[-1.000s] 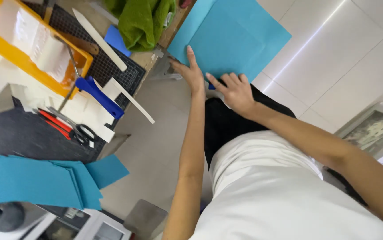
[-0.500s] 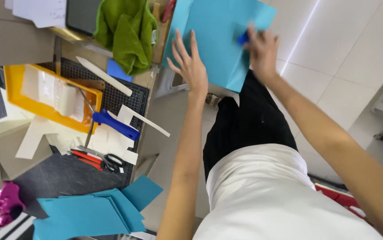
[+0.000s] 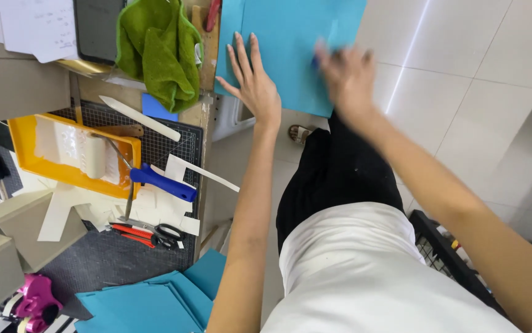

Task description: Folding a blue sheet of paper and using a creasing tool to sharpen the edges on a workbench.

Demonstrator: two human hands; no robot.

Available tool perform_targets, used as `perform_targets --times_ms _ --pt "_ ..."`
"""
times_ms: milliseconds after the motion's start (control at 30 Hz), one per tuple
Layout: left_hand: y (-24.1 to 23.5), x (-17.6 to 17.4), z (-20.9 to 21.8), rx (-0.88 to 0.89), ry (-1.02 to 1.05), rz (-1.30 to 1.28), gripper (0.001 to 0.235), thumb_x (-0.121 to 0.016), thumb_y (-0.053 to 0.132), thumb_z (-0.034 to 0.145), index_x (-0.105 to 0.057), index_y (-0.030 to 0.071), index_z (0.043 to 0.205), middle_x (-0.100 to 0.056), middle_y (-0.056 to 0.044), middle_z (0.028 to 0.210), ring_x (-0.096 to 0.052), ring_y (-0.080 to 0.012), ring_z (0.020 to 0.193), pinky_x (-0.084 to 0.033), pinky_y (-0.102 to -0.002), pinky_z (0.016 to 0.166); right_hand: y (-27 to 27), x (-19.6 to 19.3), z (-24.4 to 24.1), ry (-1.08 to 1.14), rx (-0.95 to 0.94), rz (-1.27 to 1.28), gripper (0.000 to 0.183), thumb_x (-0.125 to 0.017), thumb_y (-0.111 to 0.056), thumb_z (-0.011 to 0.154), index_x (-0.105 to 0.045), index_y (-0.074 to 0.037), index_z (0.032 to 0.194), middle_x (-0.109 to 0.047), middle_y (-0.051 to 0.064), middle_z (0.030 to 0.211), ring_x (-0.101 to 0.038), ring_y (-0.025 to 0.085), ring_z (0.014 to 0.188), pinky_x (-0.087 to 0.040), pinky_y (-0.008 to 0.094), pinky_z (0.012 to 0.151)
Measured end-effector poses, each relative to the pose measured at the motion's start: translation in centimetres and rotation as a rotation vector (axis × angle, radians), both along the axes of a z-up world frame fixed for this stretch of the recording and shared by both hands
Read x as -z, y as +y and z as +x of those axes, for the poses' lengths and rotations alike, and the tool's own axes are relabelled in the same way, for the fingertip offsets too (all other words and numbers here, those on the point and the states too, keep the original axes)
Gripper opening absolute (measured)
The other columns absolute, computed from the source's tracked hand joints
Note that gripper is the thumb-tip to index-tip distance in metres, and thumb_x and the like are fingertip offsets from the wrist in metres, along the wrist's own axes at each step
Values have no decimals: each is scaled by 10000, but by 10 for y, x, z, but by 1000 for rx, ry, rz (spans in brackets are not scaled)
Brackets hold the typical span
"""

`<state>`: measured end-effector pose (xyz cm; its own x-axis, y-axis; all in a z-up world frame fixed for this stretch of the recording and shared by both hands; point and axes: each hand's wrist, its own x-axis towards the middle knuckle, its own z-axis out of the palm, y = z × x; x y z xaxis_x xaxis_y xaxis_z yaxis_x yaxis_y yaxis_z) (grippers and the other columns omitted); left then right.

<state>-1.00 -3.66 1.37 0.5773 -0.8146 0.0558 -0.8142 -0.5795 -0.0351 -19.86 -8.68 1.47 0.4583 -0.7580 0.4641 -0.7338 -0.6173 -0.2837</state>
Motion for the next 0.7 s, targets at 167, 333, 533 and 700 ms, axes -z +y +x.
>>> perform_targets --times_ms 167,333,533,700 --pt "4 3 0 11 -7 -52 806 -652 -89 925 -375 339 1549 -311 49 1645 -312 -170 1556 100 -621 1192 7 31 -9 112 -277 -53 507 -620 -65 1052 -508 -230 1518 -550 52 988 -533 251 830 -378 431 724" --pt "4 8 1 -7 -13 -86 816 -662 -95 930 -376 354 1549 -298 55 1646 -345 -171 1556 94 -625 1199 -3 20 24 106 -99 -151 440 -593 -166 1093 -450 -225 1504 -557 52 1020 -500 230 836 -344 383 707" --pt "2 10 3 11 -33 -128 722 -638 -24 973 -402 359 1538 -319 66 1636 -347 -169 1542 68 -625 1193 -16 14 27 54 -297 -94 511 -572 -15 986 -564 -203 1462 -578 48 994 -518 231 811 -343 395 680" --pt "4 17 1 -44 -11 -171 590 -645 67 1057 -421 331 1534 -292 -2 1647 -395 -150 1532 51 -584 1211 -14 19 41 2 -4 -75 494 -756 -125 1005 -584 -240 1454 -548 37 935 -507 250 803 -326 392 707"
